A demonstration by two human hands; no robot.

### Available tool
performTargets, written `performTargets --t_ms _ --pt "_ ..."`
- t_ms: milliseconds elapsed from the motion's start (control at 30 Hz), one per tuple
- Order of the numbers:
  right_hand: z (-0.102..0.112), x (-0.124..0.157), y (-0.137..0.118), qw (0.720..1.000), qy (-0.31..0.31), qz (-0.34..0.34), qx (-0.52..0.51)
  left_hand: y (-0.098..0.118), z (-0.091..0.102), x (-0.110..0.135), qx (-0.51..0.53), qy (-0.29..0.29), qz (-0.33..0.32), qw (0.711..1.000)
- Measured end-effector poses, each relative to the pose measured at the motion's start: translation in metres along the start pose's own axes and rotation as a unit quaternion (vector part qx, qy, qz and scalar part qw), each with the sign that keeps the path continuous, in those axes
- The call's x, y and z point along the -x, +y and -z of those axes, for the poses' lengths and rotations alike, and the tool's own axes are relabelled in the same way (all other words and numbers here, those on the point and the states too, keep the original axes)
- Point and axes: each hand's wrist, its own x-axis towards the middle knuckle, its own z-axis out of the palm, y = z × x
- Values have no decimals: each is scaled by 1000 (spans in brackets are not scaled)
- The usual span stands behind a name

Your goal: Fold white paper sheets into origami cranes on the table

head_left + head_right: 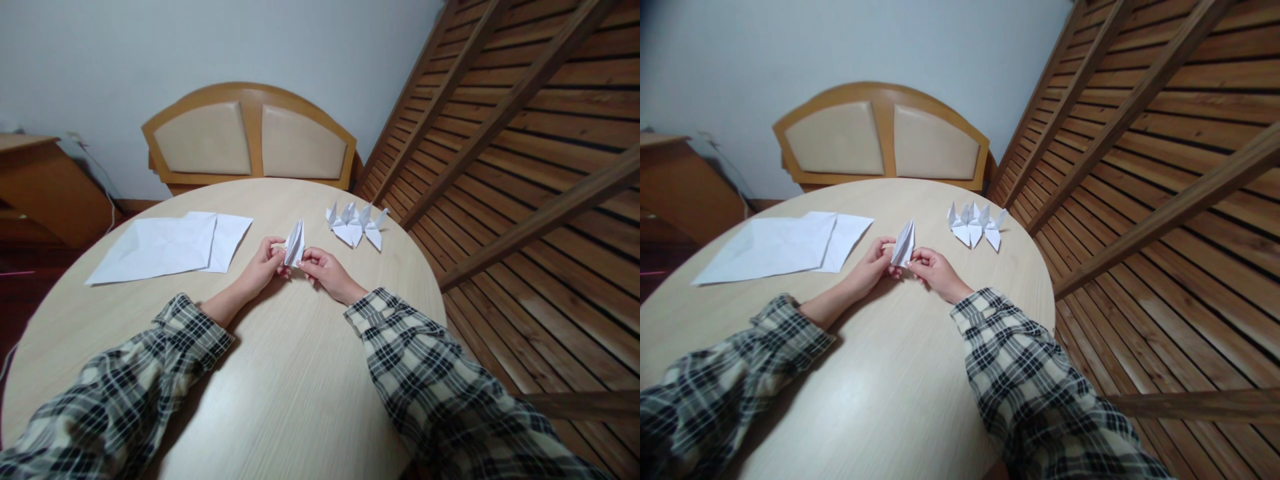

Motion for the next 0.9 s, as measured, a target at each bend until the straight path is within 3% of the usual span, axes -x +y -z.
performTargets --t_ms 100,500,900 --pt "-1 0 2 1000 10 2 8 2 -1 1 -8 16 -24 1000" --pt "-4 -2 7 999 20 30 22 -1 0 -2 -85 -61 -9 994" --pt "-2 -4 9 999 38 30 -7 6 -5 3 -63 -43 2 997"
